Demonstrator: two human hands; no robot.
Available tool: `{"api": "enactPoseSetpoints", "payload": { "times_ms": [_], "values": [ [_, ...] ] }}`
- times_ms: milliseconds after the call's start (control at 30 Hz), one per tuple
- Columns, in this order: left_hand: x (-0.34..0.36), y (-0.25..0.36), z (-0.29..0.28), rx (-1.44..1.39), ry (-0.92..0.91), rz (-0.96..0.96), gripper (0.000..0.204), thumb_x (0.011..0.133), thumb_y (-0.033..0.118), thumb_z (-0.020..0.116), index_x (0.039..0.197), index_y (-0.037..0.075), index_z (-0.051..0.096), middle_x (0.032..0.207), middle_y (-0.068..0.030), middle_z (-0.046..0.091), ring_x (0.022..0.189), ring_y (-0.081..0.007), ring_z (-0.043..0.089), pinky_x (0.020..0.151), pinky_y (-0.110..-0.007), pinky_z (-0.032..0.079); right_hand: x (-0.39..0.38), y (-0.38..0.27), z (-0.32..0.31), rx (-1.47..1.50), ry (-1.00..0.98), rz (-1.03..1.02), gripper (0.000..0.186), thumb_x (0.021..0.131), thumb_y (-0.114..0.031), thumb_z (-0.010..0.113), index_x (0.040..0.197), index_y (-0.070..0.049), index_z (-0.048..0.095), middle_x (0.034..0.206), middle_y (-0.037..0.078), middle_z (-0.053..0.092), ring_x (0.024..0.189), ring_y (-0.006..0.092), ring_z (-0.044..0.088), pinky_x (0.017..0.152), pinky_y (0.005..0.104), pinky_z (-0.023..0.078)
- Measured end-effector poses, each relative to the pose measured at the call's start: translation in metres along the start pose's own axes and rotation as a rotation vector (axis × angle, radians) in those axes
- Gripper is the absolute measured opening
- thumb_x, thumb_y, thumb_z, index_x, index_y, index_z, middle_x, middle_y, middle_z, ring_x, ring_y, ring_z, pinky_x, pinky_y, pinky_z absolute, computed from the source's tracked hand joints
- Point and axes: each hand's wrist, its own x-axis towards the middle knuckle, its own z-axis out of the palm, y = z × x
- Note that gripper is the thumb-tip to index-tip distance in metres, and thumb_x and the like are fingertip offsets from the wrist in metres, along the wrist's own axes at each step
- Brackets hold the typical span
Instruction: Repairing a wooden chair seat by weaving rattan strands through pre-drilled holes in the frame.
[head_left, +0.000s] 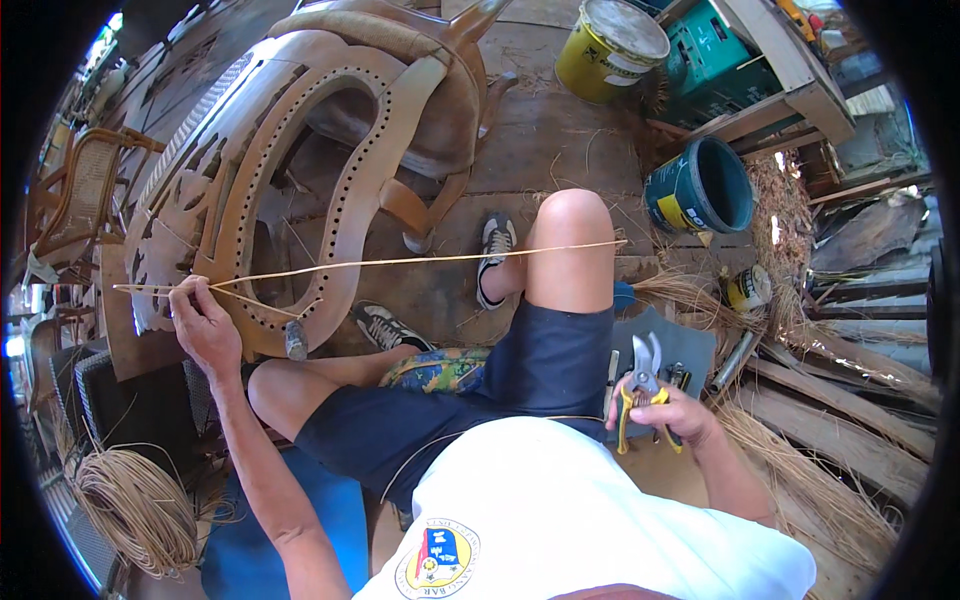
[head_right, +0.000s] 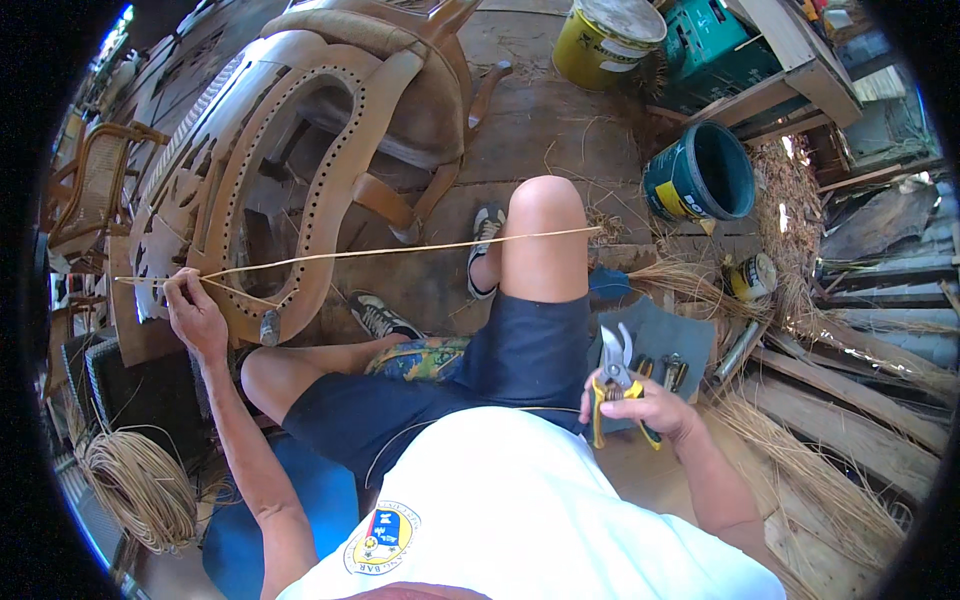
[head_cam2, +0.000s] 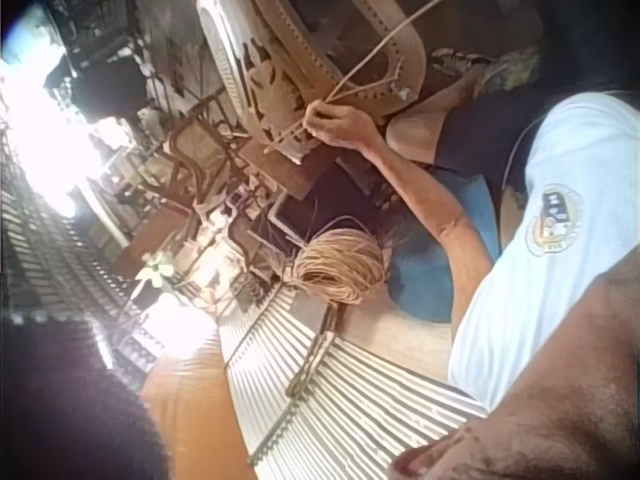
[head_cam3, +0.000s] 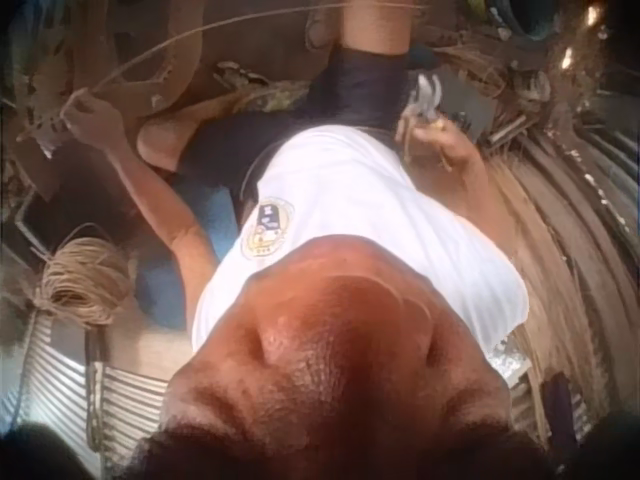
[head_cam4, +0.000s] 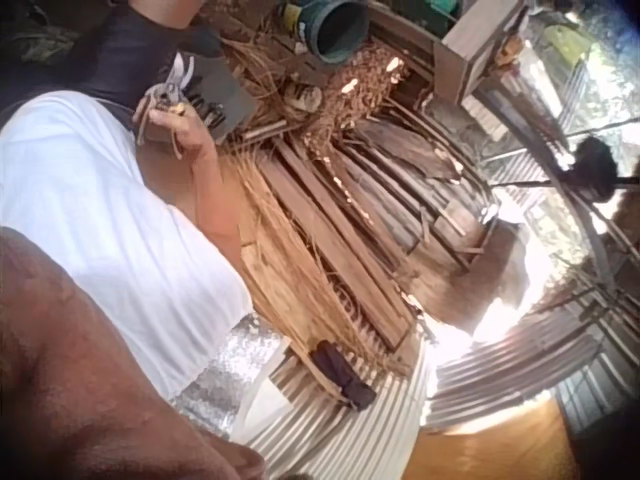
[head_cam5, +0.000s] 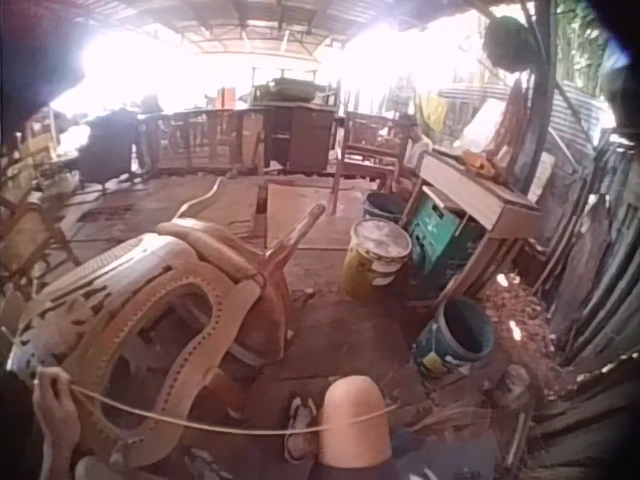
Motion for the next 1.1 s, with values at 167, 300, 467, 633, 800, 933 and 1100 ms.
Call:
{"api": "enactPoseSetpoints", "payload": {
  "times_ms": [167, 300, 467, 633, 800, 933, 1100],
  "values": [
    [-0.001, 0.003, -0.001, 0.003, 0.005, -0.069, 0.011, 0.102, 0.014, 0.057, 0.099, 0.003, 0.056, 0.100, -0.0127, 0.068, 0.095, -0.0335, 0.065, 0.084, -0.043, 0.050, 0.053, -0.057, 0.044, 0.036, -0.002, 0.077, 0.041, 0.103, -0.028, 0.054, 0.139, -0.008, 0.046, 0.109, 0.010, 0.062, 0.106, 0.0219, 0.063, 0.092, 0.0401, 0.051],
    [0.000, 0.001, -0.001, 0.000, -0.005, -0.065, 0.010, 0.102, 0.014, 0.056, 0.100, 0.004, 0.057, 0.099, -0.0115, 0.067, 0.092, -0.0325, 0.064, 0.082, -0.042, 0.050, 0.099, -0.078, 0.056, -0.199, 0.126, 0.073, 0.033, 0.101, -0.033, 0.060, 0.121, -0.008, 0.051, 0.100, 0.006, 0.060, 0.095, 0.0175, 0.064, 0.090, 0.0350, 0.052],
    [0.000, -0.002, -0.001, -0.006, -0.015, -0.041, 0.010, 0.102, 0.014, 0.056, 0.100, 0.005, 0.057, 0.098, -0.0099, 0.066, 0.090, -0.0323, 0.064, 0.080, -0.042, 0.049, 0.124, -0.085, 0.057, -0.160, 0.216, 0.118, 0.040, 0.101, -0.046, 0.057, 0.114, -0.009, 0.052, 0.097, 0.006, 0.060, 0.092, 0.0181, 0.064, 0.083, 0.0349, 0.054],
    [0.000, 0.002, -0.002, 0.001, -0.011, -0.051, 0.009, 0.101, 0.013, 0.057, 0.100, 0.005, 0.057, 0.098, -0.0099, 0.066, 0.091, -0.0324, 0.064, 0.080, -0.042, 0.050, 0.133, -0.084, 0.060, -0.055, 0.222, -0.038, 0.042, 0.101, -0.047, 0.057, 0.105, -0.006, 0.056, 0.088, 0.008, 0.061, 0.079, 0.0186, 0.066, 0.073, 0.0349, 0.056],
    [0.002, 0.005, -0.001, 0.002, -0.003, -0.086, 0.008, 0.101, 0.012, 0.057, 0.098, 0.005, 0.058, 0.098, -0.0106, 0.067, 0.092, -0.0329, 0.064, 0.079, -0.042, 0.050, 0.067, -0.075, 0.028, 0.036, 0.163, -0.138, 0.035, 0.101, -0.041, 0.056, 0.101, -0.006, 0.058, 0.081, 0.007, 0.062, 0.072, 0.0174, 0.065, 0.067, 0.0330, 0.055],
    [0.000, 0.000, 0.000, 0.066, 0.044, 0.048, 0.004, 0.098, 0.009, 0.059, 0.094, 0.007, 0.061, 0.090, -0.0125, 0.065, 0.085, -0.0349, 0.063, 0.076, -0.045, 0.049, 0.027, -0.010, -0.035, -0.519, 0.834, -0.213, 0.040, 0.099, -0.041, 0.060, 0.111, -0.003, 0.054, 0.092, 0.012, 0.063, 0.084, 0.0263, 0.064, 0.078, 0.0384, 0.053],
    [0.001, -0.006, 0.001, 0.003, 0.111, 0.021, 0.004, 0.095, 0.010, 0.061, 0.093, 0.007, 0.060, 0.086, -0.0122, 0.063, 0.085, -0.0350, 0.062, 0.076, -0.045, 0.048, 0.037, 0.130, -0.112, -1.572, 1.066, 0.158, 0.071, 0.082, -0.049, 0.078, 0.122, 0.004, 0.051, 0.107, 0.026, 0.061, 0.109, 0.0443, 0.059, 0.093, 0.0498, 0.046]
  ]
}}
